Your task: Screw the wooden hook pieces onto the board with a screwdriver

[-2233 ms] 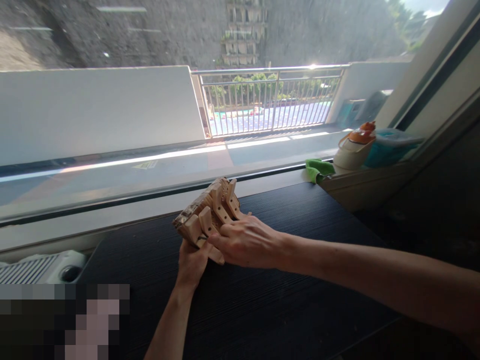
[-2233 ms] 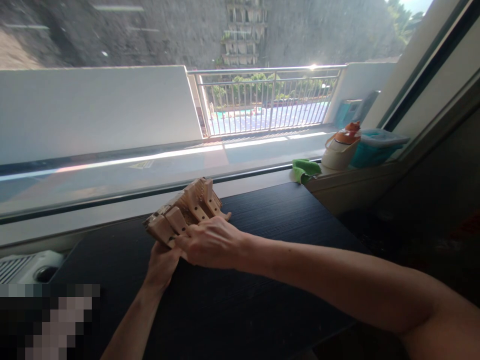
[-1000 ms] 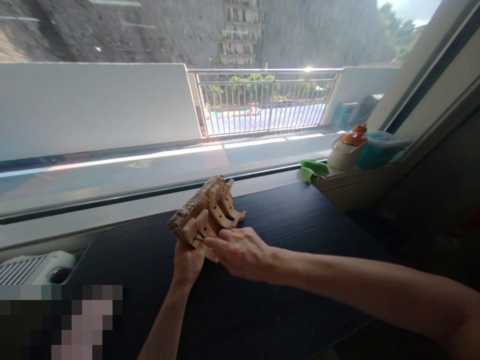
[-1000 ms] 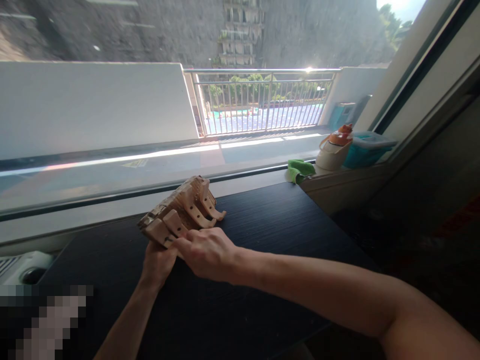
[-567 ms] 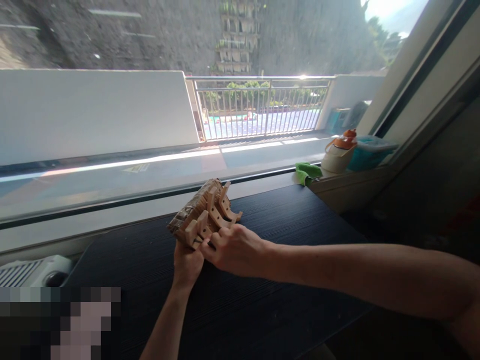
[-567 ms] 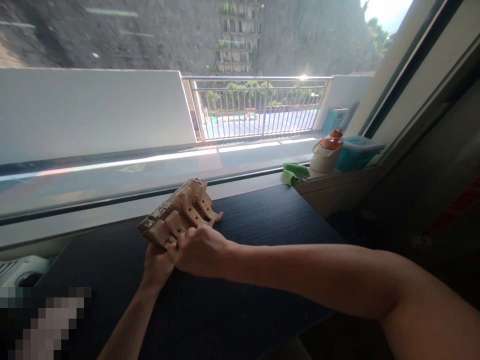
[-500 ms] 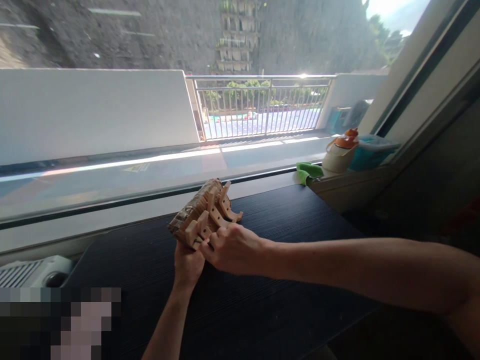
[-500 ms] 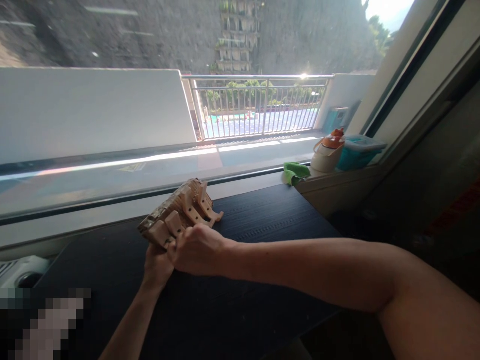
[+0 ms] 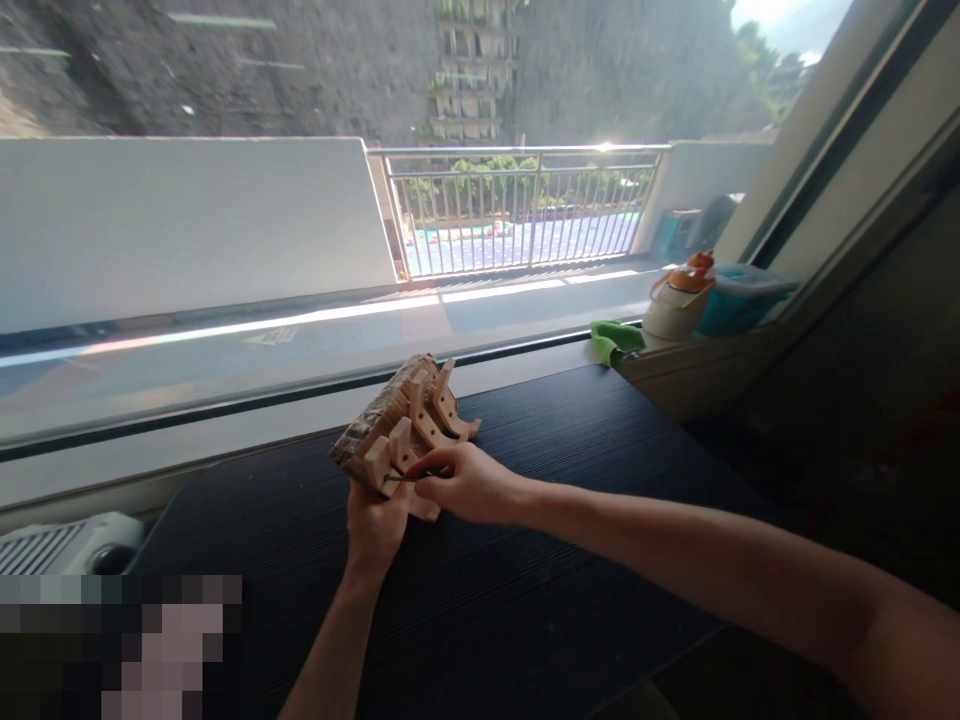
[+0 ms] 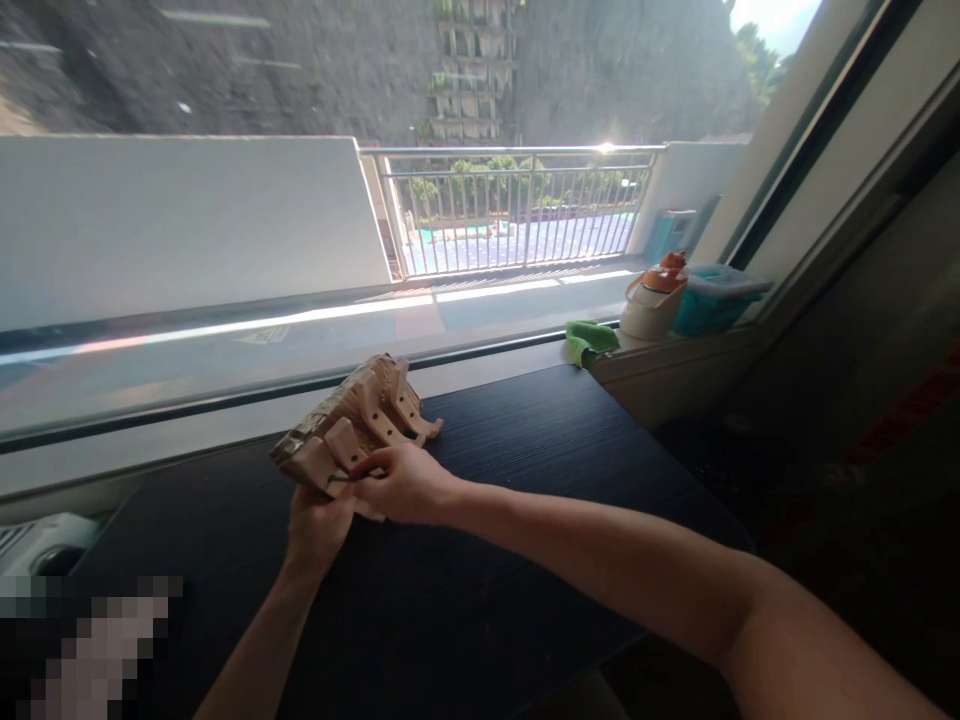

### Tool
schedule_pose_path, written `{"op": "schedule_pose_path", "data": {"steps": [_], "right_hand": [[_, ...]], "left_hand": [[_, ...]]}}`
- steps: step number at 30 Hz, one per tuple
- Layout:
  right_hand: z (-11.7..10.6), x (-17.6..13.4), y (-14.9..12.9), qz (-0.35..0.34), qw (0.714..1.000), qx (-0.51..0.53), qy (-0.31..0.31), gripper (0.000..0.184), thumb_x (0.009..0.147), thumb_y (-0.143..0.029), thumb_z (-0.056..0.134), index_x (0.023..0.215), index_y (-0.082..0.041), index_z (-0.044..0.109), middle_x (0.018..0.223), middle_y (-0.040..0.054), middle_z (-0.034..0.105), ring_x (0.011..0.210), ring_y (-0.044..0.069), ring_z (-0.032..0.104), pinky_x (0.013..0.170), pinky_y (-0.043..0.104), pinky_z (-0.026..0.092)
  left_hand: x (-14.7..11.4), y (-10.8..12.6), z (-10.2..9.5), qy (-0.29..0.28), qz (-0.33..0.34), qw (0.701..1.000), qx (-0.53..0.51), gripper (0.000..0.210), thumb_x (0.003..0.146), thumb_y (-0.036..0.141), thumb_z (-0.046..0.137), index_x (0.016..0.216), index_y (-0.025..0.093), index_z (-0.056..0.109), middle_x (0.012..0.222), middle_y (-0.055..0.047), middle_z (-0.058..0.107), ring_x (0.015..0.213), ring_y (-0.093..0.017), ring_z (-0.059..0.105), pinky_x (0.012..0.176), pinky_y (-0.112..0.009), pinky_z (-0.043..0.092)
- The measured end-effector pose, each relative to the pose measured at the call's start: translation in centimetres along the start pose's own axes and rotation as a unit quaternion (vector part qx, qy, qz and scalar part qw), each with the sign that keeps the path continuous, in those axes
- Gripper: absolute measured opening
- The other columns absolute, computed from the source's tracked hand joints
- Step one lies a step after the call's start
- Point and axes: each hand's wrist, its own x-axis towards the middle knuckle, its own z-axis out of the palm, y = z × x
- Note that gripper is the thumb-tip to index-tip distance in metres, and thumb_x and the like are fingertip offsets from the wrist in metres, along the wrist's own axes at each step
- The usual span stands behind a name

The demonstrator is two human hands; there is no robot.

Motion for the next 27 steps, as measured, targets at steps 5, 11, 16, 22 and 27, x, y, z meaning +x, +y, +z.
{"op": "schedule_pose_path", "data": {"steps": [5, 11, 16, 22, 27], "right_hand": [[-0.9, -0.9, -1.9, -0.258, 0.867, -0.427, 0.014, 0.026, 0.088, -0.012, 0.040, 0.099, -0.009, 0.063, 0.082, 0.0132, 0.068, 0.073, 0.025, 0.065, 0.059, 0.036, 0.049], [0.0, -0.8, -1.8, -0.327, 0.816, -0.476, -0.001, 0.026, 0.086, -0.003, 0.034, 0.092, -0.004, 0.060, 0.076, 0.0151, 0.065, 0.073, 0.022, 0.063, 0.053, 0.032, 0.047], [1.1, 0.2, 0.4, -0.135, 0.975, -0.169, 0.045, 0.019, 0.085, -0.019, 0.049, 0.093, -0.012, 0.065, 0.080, 0.0074, 0.067, 0.069, 0.016, 0.061, 0.059, 0.026, 0.045], [2.4, 0.7, 1.8, 0.119, 0.955, 0.271, -0.007, 0.032, 0.087, -0.027, 0.047, 0.109, -0.010, 0.062, 0.054, -0.0052, 0.047, 0.044, 0.006, 0.042, 0.042, 0.018, 0.032], [0.6, -0.5, 0.0, -0.100, 0.987, -0.127, 0.026, 0.026, 0.084, -0.024, 0.051, 0.105, -0.015, 0.063, 0.074, 0.0048, 0.065, 0.066, 0.016, 0.061, 0.057, 0.026, 0.045]], "left_hand": [[0.1, 0.3, -0.2, -0.016, 0.004, 1.000, -0.003, 0.043, 0.050, 0.028, 0.072, 0.092, 0.021, 0.062, 0.099, -0.006, 0.069, 0.095, -0.027, 0.063, 0.086, -0.038, 0.049], [0.4, 0.4, -0.5, -0.013, 0.001, 1.000, 0.006, 0.039, 0.051, 0.030, 0.073, 0.089, 0.022, 0.065, 0.094, -0.002, 0.070, 0.096, -0.027, 0.062, 0.088, -0.039, 0.049], [0.4, 0.0, -0.4, -0.008, -0.010, 1.000, 0.020, 0.041, 0.052, 0.024, 0.071, 0.092, 0.022, 0.064, 0.096, -0.003, 0.070, 0.096, -0.026, 0.063, 0.088, -0.037, 0.049], [0.0, -0.4, -0.2, -0.012, -0.018, 1.000, 0.021, 0.046, 0.056, 0.027, 0.071, 0.100, 0.018, 0.062, 0.094, -0.006, 0.069, 0.085, -0.024, 0.065, 0.080, -0.038, 0.051], [0.1, -0.7, -0.1, -0.006, -0.006, 1.000, -0.009, 0.050, 0.052, 0.032, 0.073, 0.098, 0.018, 0.061, 0.099, -0.006, 0.068, 0.094, -0.025, 0.063, 0.087, -0.038, 0.049]]}}
